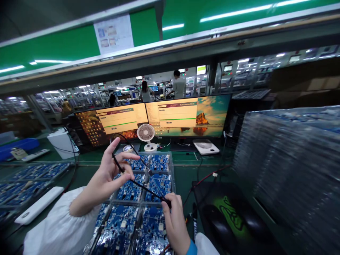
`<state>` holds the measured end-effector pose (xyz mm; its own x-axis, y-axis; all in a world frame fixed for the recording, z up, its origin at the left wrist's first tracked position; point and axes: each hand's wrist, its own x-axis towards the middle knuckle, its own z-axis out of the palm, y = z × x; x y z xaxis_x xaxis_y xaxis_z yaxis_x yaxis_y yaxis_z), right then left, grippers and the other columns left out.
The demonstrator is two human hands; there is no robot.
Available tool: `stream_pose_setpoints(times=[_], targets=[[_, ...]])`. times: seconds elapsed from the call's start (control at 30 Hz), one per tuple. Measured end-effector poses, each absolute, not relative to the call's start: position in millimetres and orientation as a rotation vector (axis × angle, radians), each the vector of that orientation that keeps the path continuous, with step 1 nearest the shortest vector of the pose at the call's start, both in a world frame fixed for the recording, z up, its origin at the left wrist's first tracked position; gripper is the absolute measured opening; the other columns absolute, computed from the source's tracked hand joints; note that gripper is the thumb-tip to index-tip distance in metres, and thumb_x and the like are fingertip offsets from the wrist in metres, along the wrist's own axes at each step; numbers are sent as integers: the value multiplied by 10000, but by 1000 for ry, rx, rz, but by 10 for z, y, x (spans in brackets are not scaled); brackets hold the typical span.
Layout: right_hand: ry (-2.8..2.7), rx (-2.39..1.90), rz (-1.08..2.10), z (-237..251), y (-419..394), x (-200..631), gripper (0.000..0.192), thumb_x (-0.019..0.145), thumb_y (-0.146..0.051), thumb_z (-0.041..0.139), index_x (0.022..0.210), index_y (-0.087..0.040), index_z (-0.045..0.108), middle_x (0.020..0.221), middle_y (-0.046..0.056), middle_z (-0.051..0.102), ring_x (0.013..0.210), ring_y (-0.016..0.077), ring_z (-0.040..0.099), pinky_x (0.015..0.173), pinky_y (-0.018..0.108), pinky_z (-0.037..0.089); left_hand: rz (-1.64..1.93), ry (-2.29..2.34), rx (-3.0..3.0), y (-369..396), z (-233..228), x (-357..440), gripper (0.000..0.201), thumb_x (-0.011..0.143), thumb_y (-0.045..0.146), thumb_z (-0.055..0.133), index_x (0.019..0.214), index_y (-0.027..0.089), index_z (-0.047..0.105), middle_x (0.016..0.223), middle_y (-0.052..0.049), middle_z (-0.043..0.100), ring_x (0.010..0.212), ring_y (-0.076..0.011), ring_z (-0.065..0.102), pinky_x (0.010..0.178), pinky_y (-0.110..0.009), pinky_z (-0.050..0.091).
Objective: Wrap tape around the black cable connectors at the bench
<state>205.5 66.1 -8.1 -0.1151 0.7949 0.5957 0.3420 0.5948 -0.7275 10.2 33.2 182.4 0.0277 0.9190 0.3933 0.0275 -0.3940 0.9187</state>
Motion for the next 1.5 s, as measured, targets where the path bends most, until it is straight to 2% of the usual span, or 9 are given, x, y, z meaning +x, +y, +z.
stream_pose_setpoints(times=[0.17, 0.33, 0.53, 0.6, 0.7, 0.83, 1.07, 1.3, 1.5], targets=[[-1616, -998, 505, -89, 666, 2070, 247, 996, -393, 378, 945, -222, 548, 873, 54, 579, 837, 231, 629, 727, 352, 540, 1696, 1087, 1502, 425, 1654, 264, 1104, 765, 84, 721, 1496, 386, -48, 1192, -76, 626, 667, -120, 653, 781, -339, 554], [-1591, -1012, 502, -115, 662, 2082, 243, 987, -409, 390, 931, -228, 541, 892, 60, 558, 857, 242, 609, 737, 368, 523, 1904, 1082, 1122, 495, 1373, 441, 1139, 764, 82, 727, 1485, 398, -97, 1405, -132, 493, 701, -109, 698, 822, -316, 552], [-1692, -986, 518, -140, 642, 2067, 212, 993, -357, 372, 930, -242, 539, 896, 62, 546, 880, 249, 575, 768, 394, 507, 1934, 1124, 625, 560, 1046, 314, 907, 904, 123, 560, 1496, 320, -98, 1564, -135, 307, 1105, -206, 661, 732, -196, 537], [-1756, -969, 537, -141, 628, 2053, 219, 991, -345, 366, 923, -242, 548, 891, 67, 559, 888, 256, 569, 786, 410, 501, 1895, 1140, 590, 594, 987, 212, 759, 942, 139, 493, 1496, 281, -5, 1560, -168, 306, 1135, -238, 646, 686, -214, 544], [-1866, -964, 594, -121, 607, 2031, 222, 986, -306, 359, 954, -229, 565, 911, 83, 590, 909, 260, 578, 814, 418, 497, 1839, 1153, 600, 631, 981, 88, 537, 941, 79, 451, 1426, 208, 258, 1480, -194, 437, 1118, -252, 656, 746, -255, 553], [-2033, -990, 705, -67, 591, 2010, 228, 968, -237, 380, 1004, -201, 603, 955, 104, 659, 938, 258, 618, 842, 395, 494, 1764, 1187, 695, 631, 1001, 22, 615, 817, -10, 611, 1343, 214, 383, 1291, -158, 624, 1036, -241, 695, 820, -287, 548], [-2292, -1052, 848, -2, 587, 1994, 256, 963, -246, 423, 1052, -232, 663, 1020, 63, 748, 951, 225, 687, 810, 278, 474, 1614, 1420, 678, 575, 594, -116, 732, 728, -71, 663, 1339, 167, 337, 950, -106, 708, 724, -210, 734, 669, -314, 580], [-2423, -1093, 894, 30, 604, 1995, 262, 943, -234, 453, 928, -234, 715, 849, 47, 763, 804, 216, 699, 686, 248, 438, 1492, 1557, 629, 400, 322, -350, 638, 805, 33, 628, 1345, 196, 331, 921, -85, 714, 722, -186, 721, 621, -290, 584], [-2424, -1076, 919, 78, 592, 2000, 299, 951, -237, 429, 1038, -230, 715, 1012, 72, 760, 964, 239, 683, 809, 276, 449, 1377, 1583, 695, 327, 299, -416, 777, 755, 165, 741, 1391, 154, 295, 678, -9, 692, 471, -150, 644, 463, -241, 533]])
